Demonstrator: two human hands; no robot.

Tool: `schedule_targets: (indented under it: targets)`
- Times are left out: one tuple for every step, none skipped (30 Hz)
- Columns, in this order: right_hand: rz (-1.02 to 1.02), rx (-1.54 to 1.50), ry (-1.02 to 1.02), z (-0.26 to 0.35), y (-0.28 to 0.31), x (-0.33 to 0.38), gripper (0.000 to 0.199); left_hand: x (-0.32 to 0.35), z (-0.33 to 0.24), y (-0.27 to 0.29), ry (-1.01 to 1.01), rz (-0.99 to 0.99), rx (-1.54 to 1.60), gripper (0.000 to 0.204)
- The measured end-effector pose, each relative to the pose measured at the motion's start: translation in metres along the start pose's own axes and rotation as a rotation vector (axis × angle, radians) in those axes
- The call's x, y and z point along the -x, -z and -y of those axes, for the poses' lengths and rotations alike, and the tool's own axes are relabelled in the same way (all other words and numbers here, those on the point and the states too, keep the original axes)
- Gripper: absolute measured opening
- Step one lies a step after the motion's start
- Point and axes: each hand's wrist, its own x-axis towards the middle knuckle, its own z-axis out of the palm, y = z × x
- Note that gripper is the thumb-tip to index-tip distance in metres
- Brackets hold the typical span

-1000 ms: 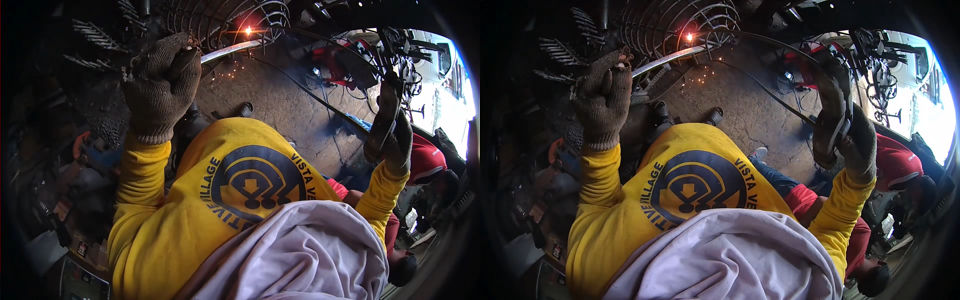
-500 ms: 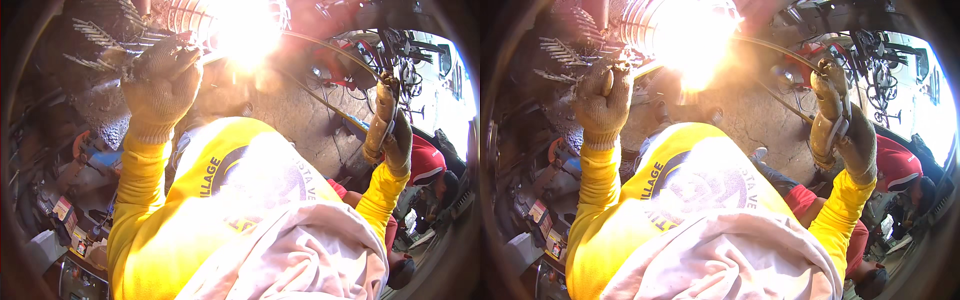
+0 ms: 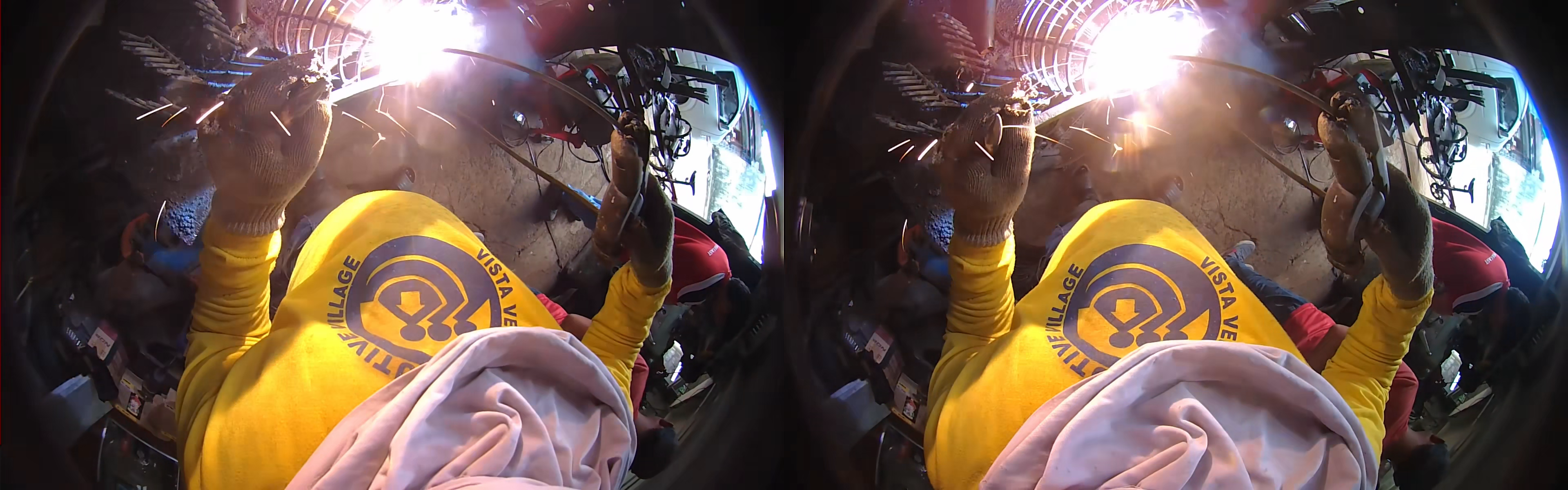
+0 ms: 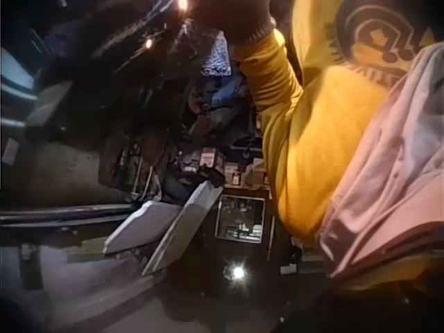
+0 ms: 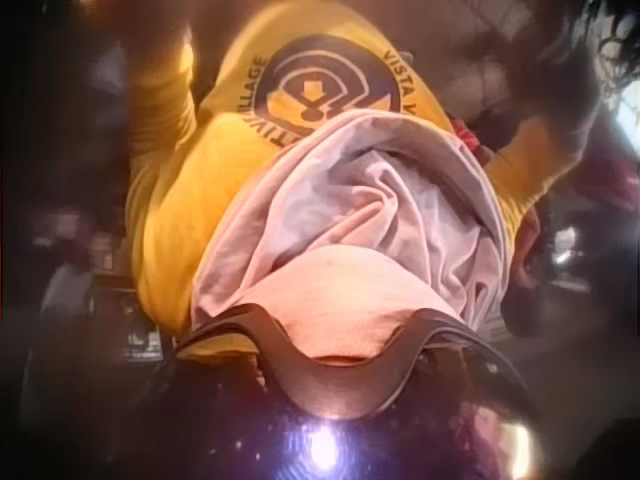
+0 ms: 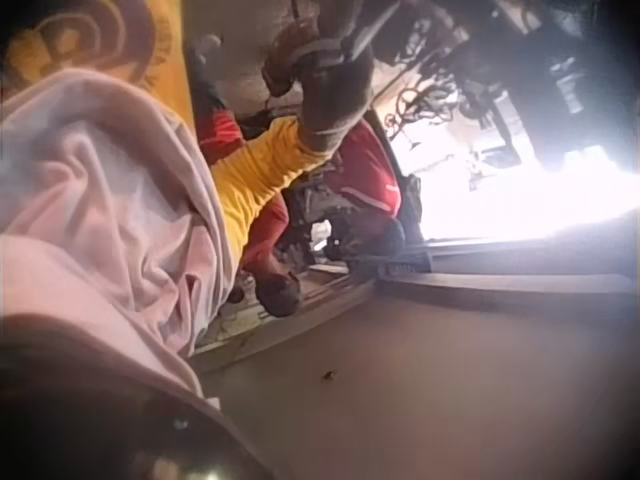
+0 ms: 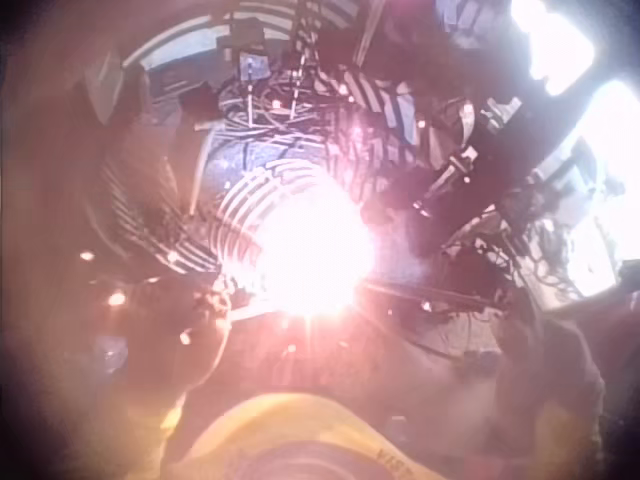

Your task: The person welds a curved metal piece onto a metal structure using a welding tool, creating bright sparks.

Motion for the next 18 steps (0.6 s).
schedule_targets:
  targets:
    - [-0.006, 0.046, 0.038, -0.001, 0.0, 0.0, 0.08, 0.0, 0.001, 0.0, 0.012, 0.011, -0.004, 0.027]
    - [-0.012, 0.091, 0.076, -0.002, 0.001, -0.001, 0.079, 0.001, 0.001, 0.001, 0.024, 0.022, -0.009, 0.031]
    - [-0.033, 0.153, 0.095, -0.004, 0.003, -0.001, 0.079, 0.0, 0.001, 0.001, -0.05, -0.041, 0.004, 0.025]
    - [-0.02, 0.065, 0.069, -0.006, 0.003, 0.0, 0.078, 0.001, -0.001, 0.004, -0.083, -0.012, -0.098, 0.02]
    - [-0.023, -0.008, 0.024, -0.008, 0.004, 0.002, 0.077, 0.0, -0.002, 0.006, -0.12, -0.03, -0.128, 0.015]
    - [-0.009, -0.11, -0.014, -0.011, 0.005, 0.003, 0.077, -0.001, -0.004, 0.006, -0.092, -0.036, -0.088, 0.011]
    - [-0.038, -0.107, -0.031, -0.013, 0.006, 0.005, 0.076, -0.003, -0.005, 0.006, -0.069, -0.045, 0.013, 0.011]
    - [-0.052, -0.133, -0.042, -0.015, 0.007, 0.006, 0.075, -0.003, -0.007, 0.006, 0.085, 0.003, 0.095, 0.023]
    - [-0.053, -0.177, -0.034, -0.017, 0.008, 0.007, 0.074, -0.004, -0.008, 0.005, 0.095, -0.011, 0.132, 0.021]
    - [-0.044, -0.13, -0.031, -0.018, 0.01, 0.007, 0.073, -0.005, -0.008, 0.004, 0.123, -0.027, 0.172, 0.02]
    - [-0.019, -0.101, -0.012, -0.019, 0.011, 0.007, 0.073, -0.005, -0.008, 0.002, 0.138, -0.034, 0.213, 0.019]
    - [0.006, -0.072, 0.007, -0.02, 0.011, 0.006, 0.073, -0.005, -0.007, 0.002, 0.125, -0.032, 0.195, 0.019]
    - [0.008, -0.05, 0.024, -0.02, 0.011, 0.006, 0.073, -0.005, -0.006, 0.001, 0.099, -0.022, 0.179, 0.019]
    - [0.011, -0.028, 0.041, -0.02, 0.011, 0.005, 0.073, -0.004, -0.006, 0.001, 0.073, -0.012, 0.162, 0.019]
    - [-0.008, -0.013, 0.055, -0.02, 0.011, 0.005, 0.074, -0.003, -0.005, 0.001, 0.093, -0.012, 0.172, 0.018]
    - [-0.011, -0.005, 0.052, -0.019, 0.01, 0.005, 0.074, -0.003, -0.005, 0.002, 0.113, -0.013, 0.183, 0.018]
    - [-0.013, 0.003, 0.049, -0.019, 0.009, 0.005, 0.075, -0.003, -0.005, 0.002, 0.132, -0.014, 0.223, 0.018]
    - [0.004, 0.005, 0.028, -0.018, 0.009, 0.004, 0.076, -0.003, -0.005, 0.003, 0.118, -0.016, 0.177, 0.018]
